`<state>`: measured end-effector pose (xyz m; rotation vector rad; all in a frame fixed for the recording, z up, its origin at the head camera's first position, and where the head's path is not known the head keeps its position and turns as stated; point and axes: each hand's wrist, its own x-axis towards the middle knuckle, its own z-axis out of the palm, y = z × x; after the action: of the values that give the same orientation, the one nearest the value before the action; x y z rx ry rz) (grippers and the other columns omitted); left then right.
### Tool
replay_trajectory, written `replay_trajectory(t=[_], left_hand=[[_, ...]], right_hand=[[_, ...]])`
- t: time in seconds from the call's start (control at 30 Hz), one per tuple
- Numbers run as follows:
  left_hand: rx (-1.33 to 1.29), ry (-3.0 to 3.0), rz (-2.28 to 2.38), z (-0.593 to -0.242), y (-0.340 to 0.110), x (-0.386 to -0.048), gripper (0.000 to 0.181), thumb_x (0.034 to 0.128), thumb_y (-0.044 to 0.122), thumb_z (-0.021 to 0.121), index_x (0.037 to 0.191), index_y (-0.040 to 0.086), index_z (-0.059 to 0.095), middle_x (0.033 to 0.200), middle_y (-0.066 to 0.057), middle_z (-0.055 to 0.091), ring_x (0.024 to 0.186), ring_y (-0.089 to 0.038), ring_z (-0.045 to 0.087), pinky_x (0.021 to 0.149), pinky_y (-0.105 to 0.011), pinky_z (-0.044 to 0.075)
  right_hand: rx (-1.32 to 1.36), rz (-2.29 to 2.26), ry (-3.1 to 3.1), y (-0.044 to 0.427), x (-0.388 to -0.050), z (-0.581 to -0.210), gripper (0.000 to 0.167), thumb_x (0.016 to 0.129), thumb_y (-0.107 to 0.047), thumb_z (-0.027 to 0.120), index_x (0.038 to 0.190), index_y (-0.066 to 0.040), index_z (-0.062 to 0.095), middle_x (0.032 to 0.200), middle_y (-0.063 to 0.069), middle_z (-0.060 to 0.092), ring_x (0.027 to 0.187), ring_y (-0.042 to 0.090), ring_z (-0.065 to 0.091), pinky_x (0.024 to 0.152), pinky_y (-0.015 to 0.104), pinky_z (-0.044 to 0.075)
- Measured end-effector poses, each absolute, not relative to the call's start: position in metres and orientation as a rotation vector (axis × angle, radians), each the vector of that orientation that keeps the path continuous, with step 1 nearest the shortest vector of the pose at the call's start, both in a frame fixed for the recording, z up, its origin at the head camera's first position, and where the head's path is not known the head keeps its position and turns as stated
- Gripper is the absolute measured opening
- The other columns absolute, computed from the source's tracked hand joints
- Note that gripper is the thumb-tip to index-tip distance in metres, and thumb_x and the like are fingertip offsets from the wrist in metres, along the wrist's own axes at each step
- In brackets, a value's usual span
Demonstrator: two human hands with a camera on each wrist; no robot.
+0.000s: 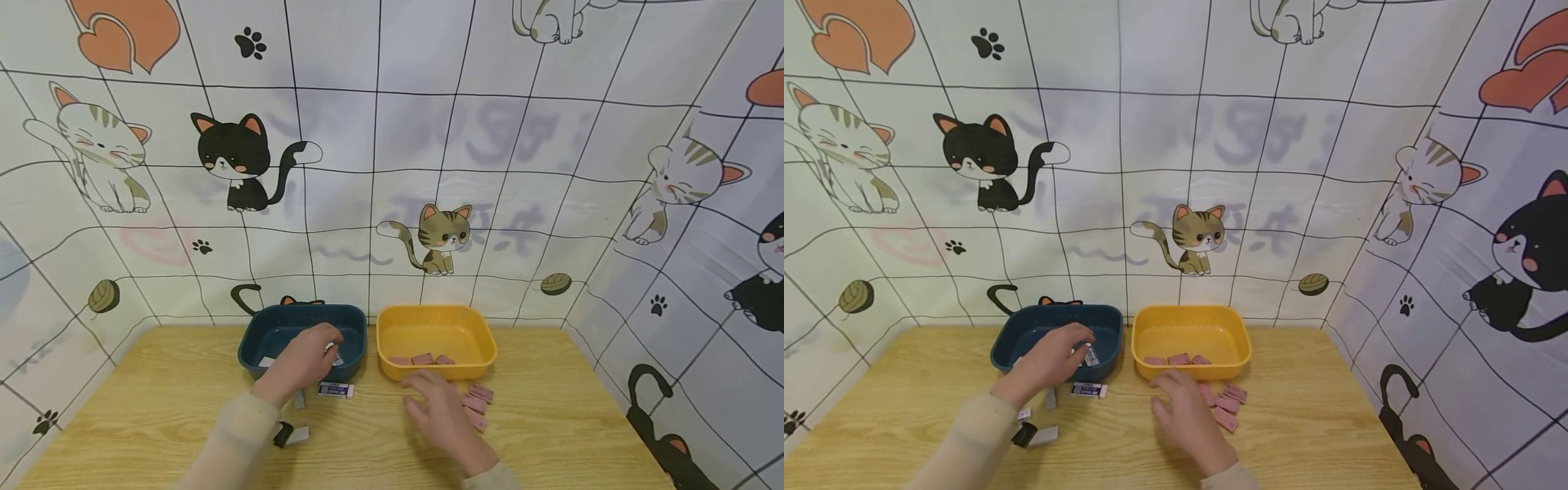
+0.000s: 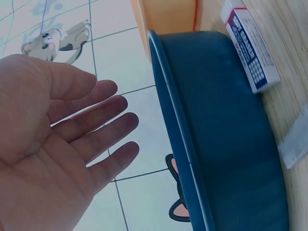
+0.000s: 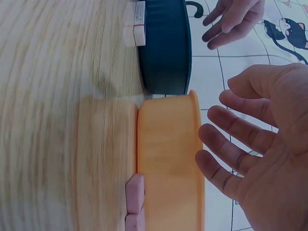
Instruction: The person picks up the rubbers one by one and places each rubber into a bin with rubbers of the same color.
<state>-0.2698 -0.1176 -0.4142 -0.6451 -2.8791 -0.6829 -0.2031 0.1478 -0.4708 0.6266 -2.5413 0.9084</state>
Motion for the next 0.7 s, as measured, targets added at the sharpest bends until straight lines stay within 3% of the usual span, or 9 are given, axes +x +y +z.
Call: replay_trajectory(t=[0.17,0.37,0.5,0.7], left_hand=[[-0.653,-2.842,-0.668,-0.415,-0.114,-0.262,0.016,0.0998,0.007,0.063,0.112,0.005,0.073,0.125,-0.010,0.068,0.110,-0.027,0.068,0.092,-0.044,0.057],[-0.666,-2.802,-0.654,-0.417,-0.111,-0.254,0.016,0.0985,0.006,0.065,0.112,0.004,0.073,0.125,-0.011,0.068,0.115,-0.029,0.067,0.097,-0.045,0.055],[-0.706,-2.748,-0.670,-0.419,-0.108,-0.247,0.015,0.0966,0.004,0.066,0.109,0.001,0.073,0.124,-0.012,0.068,0.110,-0.029,0.069,0.094,-0.045,0.056],[-0.771,-2.677,-0.730,-0.421,-0.102,-0.238,0.014,0.0957,0.001,0.066,0.108,-0.001,0.073,0.124,-0.015,0.068,0.102,-0.028,0.070,0.087,-0.043,0.058]], right_hand=[[0.581,0.948,-2.577,0.154,-0.204,-0.469,0.019,0.091,-0.003,0.072,0.106,-0.014,0.075,0.115,0.001,0.069,0.111,0.020,0.065,0.089,0.044,0.056],[0.581,0.966,-2.565,0.161,-0.204,-0.467,0.022,0.091,-0.002,0.072,0.110,-0.011,0.075,0.117,0.008,0.070,0.099,0.019,0.062,0.082,0.039,0.056],[0.553,0.978,-2.557,0.166,-0.205,-0.468,0.023,0.089,0.000,0.073,0.109,-0.010,0.075,0.117,0.008,0.071,0.111,0.027,0.066,0.089,0.047,0.056],[0.521,0.973,-2.565,0.173,-0.208,-0.469,0.019,0.089,0.001,0.073,0.106,-0.007,0.075,0.116,0.008,0.072,0.130,0.040,0.059,0.097,0.052,0.054]])
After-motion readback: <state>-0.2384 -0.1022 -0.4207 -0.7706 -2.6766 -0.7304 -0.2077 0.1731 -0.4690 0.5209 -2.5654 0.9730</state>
